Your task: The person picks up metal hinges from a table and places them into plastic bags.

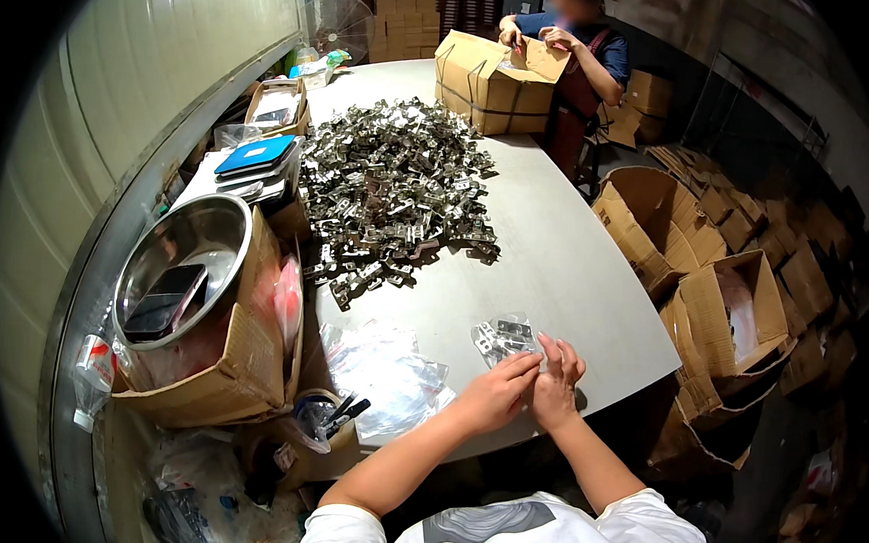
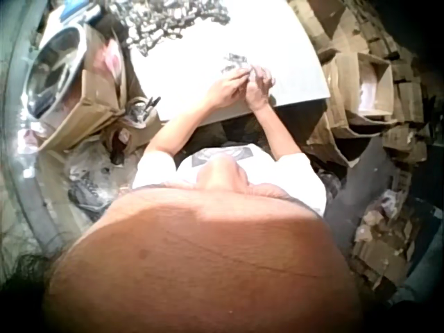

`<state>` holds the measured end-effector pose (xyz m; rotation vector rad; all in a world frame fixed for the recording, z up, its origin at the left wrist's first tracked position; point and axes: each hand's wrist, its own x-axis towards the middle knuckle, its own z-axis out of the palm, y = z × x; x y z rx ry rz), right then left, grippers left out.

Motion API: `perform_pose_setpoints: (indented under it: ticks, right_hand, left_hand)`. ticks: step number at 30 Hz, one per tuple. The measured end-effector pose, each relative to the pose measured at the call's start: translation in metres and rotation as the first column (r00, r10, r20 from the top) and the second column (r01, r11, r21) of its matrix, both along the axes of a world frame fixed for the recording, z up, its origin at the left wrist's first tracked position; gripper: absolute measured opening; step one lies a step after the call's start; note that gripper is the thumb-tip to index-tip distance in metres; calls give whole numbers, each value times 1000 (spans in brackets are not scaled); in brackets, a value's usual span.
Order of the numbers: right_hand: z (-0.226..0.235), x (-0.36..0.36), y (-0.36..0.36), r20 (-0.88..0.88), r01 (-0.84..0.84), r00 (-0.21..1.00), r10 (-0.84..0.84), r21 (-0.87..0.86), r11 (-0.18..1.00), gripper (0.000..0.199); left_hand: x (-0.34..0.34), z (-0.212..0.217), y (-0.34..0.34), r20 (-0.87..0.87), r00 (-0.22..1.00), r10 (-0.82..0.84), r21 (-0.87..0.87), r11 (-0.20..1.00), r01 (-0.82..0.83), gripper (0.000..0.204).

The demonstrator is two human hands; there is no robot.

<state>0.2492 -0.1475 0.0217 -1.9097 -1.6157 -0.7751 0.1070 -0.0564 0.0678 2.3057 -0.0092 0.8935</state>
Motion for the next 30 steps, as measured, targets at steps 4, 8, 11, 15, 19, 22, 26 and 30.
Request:
perform_pose_setpoints:
  ticks: [4, 8, 11, 15, 19, 22, 26, 30]
  right_hand:
    - [33, -4, -4, -106, -51, 994, 23, -276, 960, 31]
    - [47, 3, -11, -150, -122, 986, 78, -312, 942, 45]
    - [50, 17, -10, -97, -117, 991, 95, -256, 959, 38]
    - [96, 19, -4, -185, -316, 937, 296, -95, 944, 20]
    - [131, 31, 2, -448, -490, 787, 424, -38, 871, 10]
    - [142, 34, 6, -761, -641, 527, 378, -64, 765, 13]
    - [155, 6, 11, -738, -680, 532, 415, -81, 729, 21]
    - [153, -3, 15, -645, -686, 601, 471, -116, 718, 10]
  left_hand:
    - [-16, 15, 4, -241, 930, 278, 172, 955, -241, 32]
    - [-24, 14, 22, -290, 880, 376, 291, 911, -294, 7]
    - [-24, 33, 30, -198, 945, 261, 195, 955, -223, 9]
    - [-31, 44, 39, 110, 968, 226, -81, 973, -218, 22]
    - [-28, 43, 36, 269, 940, 210, -266, 954, -137, 29]
    - [-27, 35, 29, 350, 919, 182, -518, 855, 28, 33]
    - [-26, 39, 15, 304, 934, 187, -681, 728, 76, 27]
    - [-29, 41, 15, 292, 937, 191, -673, 737, 60, 38]
